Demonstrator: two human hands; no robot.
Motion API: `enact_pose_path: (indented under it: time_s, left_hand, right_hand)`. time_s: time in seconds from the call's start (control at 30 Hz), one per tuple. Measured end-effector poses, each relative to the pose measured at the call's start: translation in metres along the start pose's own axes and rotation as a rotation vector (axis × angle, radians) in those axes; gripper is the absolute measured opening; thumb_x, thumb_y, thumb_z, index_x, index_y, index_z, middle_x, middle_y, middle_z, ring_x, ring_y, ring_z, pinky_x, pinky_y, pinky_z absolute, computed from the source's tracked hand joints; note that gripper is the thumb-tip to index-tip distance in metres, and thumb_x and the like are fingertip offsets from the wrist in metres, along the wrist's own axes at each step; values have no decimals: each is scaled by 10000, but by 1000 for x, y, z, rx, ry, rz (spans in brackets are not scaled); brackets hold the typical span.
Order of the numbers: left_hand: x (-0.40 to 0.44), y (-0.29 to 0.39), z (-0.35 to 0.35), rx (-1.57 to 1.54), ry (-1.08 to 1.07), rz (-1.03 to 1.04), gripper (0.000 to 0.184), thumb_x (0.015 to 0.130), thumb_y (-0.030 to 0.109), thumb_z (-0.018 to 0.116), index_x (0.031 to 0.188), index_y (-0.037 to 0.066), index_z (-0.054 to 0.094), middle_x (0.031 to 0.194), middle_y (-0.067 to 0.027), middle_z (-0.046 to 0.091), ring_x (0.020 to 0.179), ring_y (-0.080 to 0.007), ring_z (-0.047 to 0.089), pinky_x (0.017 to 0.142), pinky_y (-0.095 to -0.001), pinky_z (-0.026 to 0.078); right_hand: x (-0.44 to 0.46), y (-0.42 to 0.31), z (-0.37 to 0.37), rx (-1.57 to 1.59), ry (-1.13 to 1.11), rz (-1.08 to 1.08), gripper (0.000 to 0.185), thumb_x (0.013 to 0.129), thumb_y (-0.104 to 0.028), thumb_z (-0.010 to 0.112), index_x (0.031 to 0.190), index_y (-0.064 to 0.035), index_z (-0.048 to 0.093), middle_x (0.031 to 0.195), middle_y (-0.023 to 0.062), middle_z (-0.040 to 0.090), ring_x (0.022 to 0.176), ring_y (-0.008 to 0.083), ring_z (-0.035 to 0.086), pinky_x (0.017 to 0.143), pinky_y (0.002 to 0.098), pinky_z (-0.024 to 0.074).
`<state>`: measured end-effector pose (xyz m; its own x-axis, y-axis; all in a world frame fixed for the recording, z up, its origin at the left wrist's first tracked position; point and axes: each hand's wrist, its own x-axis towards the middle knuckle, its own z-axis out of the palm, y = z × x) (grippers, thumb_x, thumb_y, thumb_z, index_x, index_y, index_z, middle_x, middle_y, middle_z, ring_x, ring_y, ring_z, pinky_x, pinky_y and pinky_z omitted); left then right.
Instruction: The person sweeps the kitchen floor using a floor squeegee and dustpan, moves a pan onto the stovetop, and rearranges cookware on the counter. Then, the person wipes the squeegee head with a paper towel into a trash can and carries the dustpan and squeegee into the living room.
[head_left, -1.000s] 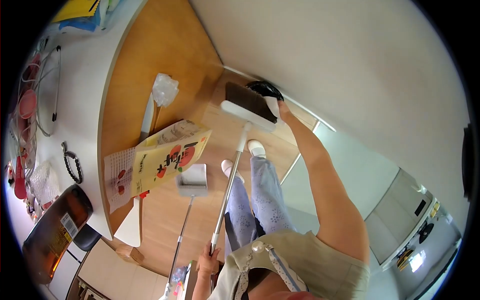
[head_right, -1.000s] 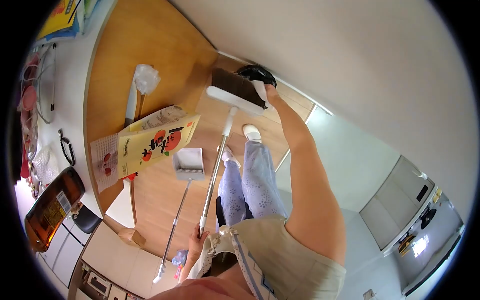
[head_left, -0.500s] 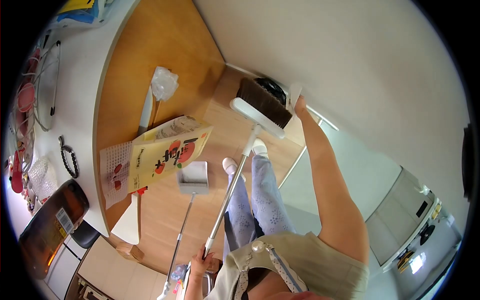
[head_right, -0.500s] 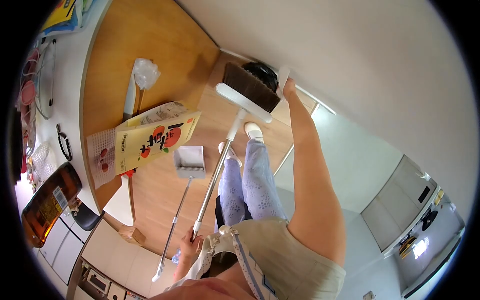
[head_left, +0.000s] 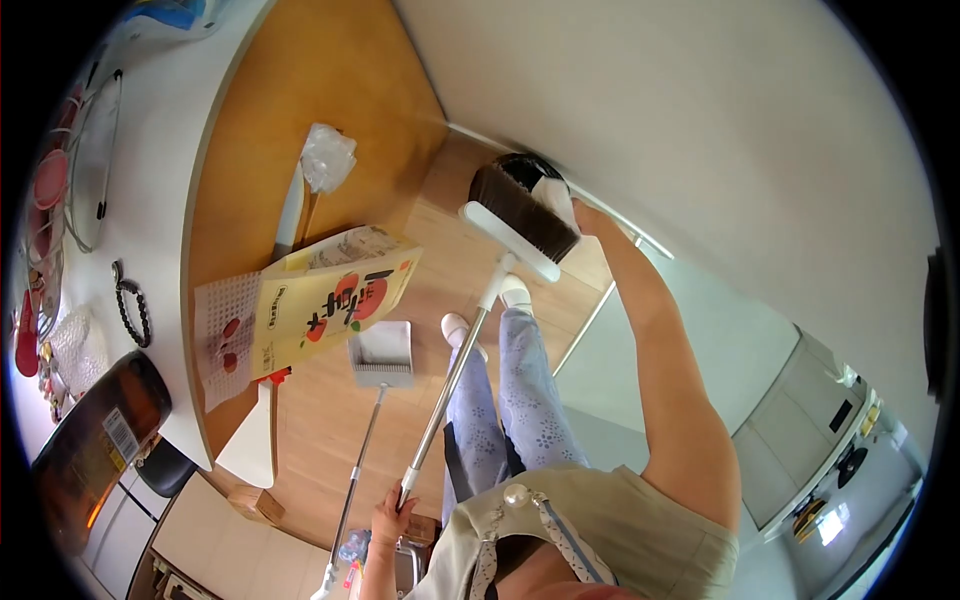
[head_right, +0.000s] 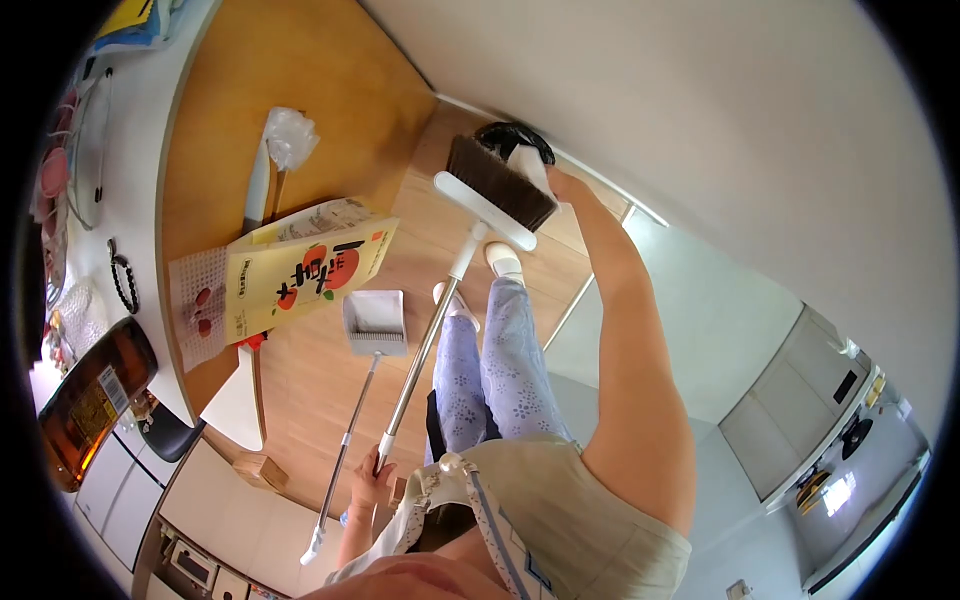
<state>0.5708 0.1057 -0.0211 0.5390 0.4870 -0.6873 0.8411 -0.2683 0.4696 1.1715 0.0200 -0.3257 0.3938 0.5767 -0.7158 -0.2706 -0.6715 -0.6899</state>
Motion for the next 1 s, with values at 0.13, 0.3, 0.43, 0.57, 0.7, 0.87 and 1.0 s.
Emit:
enact_pose_path:
  time_s: [0.13,0.3,0.43,0.57,0.7,0.87,1.0]
  left_hand:
    - [5,-2,-1,37,-37,4,427,742,248,621,1104,83,464,787,-174,575,663,-357,560,532,-386,453]
    - [7,2,-2,12,-12,77,416,751,249,606,1100,72,466,836,-166,573,676,-354,558,542,-390,450]
    - [12,8,-6,10,-9,72,407,752,240,605,1095,66,472,842,-153,576,678,-349,560,546,-390,452]
    - [5,-2,-12,27,-18,67,414,743,242,613,1093,69,477,837,-149,576,669,-347,560,546,-389,453]
    - [-10,7,-26,52,-49,41,418,740,241,614,1095,70,476,836,-145,575,681,-346,561,552,-388,453]
    - [-1,8,-24,35,-66,35,412,749,237,603,1103,72,470,848,-147,572,697,-353,558,558,-392,454]
    - [-2,7,-23,30,-74,14,417,754,238,597,1113,76,463,854,-150,569,700,-359,556,558,-399,452]
  right_hand:
    - [-11,-26,32,-364,-26,-136,508,838,-467,409,1028,-19,555,955,135,584,890,228,527,832,309,368]
    - [0,-10,45,-137,284,-170,534,807,-508,435,858,-7,611,785,182,596,775,255,569,746,314,410]
    - [21,15,47,-75,585,-97,547,803,-520,415,813,-17,630,780,207,597,782,315,568,733,355,411]
    - [28,8,10,72,738,69,640,812,-537,383,879,67,582,829,242,575,790,328,548,723,386,400]
    - [12,-15,-1,274,300,19,617,813,-538,381,998,37,506,920,167,535,856,265,499,779,361,388]
    - [7,-16,21,438,-182,171,661,805,-563,348,1168,-12,358,1148,163,386,1054,247,367,883,346,315]
    - [0,-25,28,243,-186,200,740,798,-583,321,1304,-50,240,1330,159,267,1213,233,261,966,333,256]
